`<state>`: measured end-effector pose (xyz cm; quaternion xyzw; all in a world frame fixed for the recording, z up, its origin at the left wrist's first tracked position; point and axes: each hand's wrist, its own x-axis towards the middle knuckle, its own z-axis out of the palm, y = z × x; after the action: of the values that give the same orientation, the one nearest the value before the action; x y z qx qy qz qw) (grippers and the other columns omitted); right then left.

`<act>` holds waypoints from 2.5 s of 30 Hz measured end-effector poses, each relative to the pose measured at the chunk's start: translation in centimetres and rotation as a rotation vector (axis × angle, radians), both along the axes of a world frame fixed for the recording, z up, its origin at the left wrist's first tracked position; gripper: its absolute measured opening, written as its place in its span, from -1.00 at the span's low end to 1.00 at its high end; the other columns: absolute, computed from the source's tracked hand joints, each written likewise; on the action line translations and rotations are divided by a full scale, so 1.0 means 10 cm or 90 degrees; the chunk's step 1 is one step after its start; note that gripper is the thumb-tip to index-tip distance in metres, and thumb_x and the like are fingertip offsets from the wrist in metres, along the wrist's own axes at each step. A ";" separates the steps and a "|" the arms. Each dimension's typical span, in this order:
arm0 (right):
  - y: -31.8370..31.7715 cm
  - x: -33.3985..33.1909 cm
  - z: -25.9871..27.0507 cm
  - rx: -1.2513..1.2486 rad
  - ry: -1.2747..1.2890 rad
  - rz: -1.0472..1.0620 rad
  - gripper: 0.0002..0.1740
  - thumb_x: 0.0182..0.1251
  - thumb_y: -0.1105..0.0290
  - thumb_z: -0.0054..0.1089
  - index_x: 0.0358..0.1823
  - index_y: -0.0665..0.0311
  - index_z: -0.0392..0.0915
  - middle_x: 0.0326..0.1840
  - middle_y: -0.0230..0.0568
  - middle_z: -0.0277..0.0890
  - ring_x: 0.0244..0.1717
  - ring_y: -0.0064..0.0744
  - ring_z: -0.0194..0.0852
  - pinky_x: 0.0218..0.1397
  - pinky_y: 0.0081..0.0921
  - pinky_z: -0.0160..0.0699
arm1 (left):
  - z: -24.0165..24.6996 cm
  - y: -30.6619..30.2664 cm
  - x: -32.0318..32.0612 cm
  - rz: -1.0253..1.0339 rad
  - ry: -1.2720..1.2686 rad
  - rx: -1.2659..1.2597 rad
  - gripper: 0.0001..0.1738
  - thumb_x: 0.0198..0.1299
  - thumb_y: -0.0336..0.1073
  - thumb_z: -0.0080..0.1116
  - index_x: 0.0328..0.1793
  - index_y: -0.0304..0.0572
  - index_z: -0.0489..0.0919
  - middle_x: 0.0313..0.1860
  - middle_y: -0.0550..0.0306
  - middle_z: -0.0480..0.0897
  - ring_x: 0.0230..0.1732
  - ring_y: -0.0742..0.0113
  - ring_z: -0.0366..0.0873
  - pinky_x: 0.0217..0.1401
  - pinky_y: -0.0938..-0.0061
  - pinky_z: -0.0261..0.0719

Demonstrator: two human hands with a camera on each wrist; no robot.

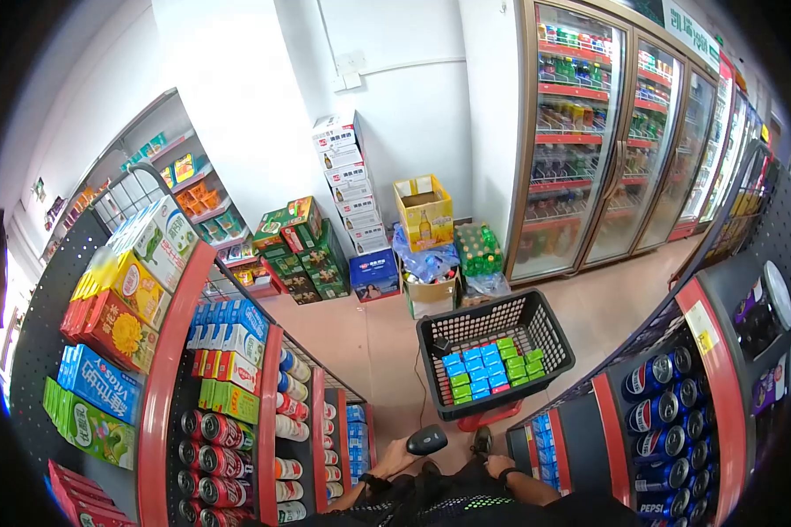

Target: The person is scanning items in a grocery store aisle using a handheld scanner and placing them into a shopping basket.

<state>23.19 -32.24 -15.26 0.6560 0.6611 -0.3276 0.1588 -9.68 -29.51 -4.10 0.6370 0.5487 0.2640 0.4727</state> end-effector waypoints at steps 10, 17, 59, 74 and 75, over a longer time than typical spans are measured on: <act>-0.12 0.05 -0.14 -0.002 -0.006 0.009 -0.63 0.35 0.11 0.02 -0.09 0.18 0.68 -0.10 0.06 0.66 0.00 0.12 0.61 0.12 -0.03 0.56 | 0.28 0.10 -0.11 0.033 -0.003 0.042 -0.46 0.05 -0.04 0.35 0.11 -0.16 0.62 -0.14 -0.23 0.69 0.00 -0.21 0.63 0.01 0.10 0.56; -0.02 0.08 0.27 -0.075 0.044 0.004 -0.59 0.29 0.20 -0.05 -0.11 0.29 0.69 -0.01 0.13 0.63 0.12 0.13 0.57 0.26 -0.03 0.47 | 0.03 -0.18 -0.21 0.019 0.004 0.008 -0.49 0.02 -0.11 0.35 0.08 -0.22 0.62 -0.17 -0.23 0.70 -0.04 -0.16 0.66 -0.01 0.13 0.58; 3.92 0.99 0.24 0.143 -0.215 -0.192 -0.57 0.18 0.18 0.22 0.02 0.26 0.50 0.00 0.10 0.61 0.12 0.09 0.58 0.10 0.01 0.59 | -0.02 0.25 0.14 0.334 -0.120 -0.266 -0.58 -0.03 -0.37 0.48 -0.04 -0.40 0.64 -0.21 0.10 0.73 -0.22 0.42 0.62 -0.10 0.45 0.57; 4.34 1.52 -0.59 -0.015 -0.266 -0.122 -0.33 0.09 0.23 0.25 0.28 0.27 0.36 0.22 0.17 0.44 0.26 0.07 0.45 0.21 -0.05 0.56 | 0.33 0.42 0.58 0.439 -0.036 -0.377 -0.69 0.00 -0.46 0.38 -0.09 -0.35 0.61 -0.26 0.18 0.68 -0.27 0.47 0.56 -0.15 0.48 0.54; 4.33 1.54 -0.58 -0.008 -0.266 -0.116 -0.33 0.10 0.20 0.27 0.26 0.28 0.38 0.19 0.21 0.45 0.26 0.07 0.46 0.19 -0.06 0.58 | 0.36 0.44 0.59 0.442 -0.033 -0.382 -0.68 0.01 -0.46 0.39 -0.07 -0.35 0.61 -0.24 0.17 0.69 -0.25 0.46 0.57 -0.13 0.48 0.54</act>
<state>38.56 11.06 -21.03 0.7658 0.5496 -0.2019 0.2659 -3.81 -25.15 -0.48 0.2437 0.7700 0.2519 0.5331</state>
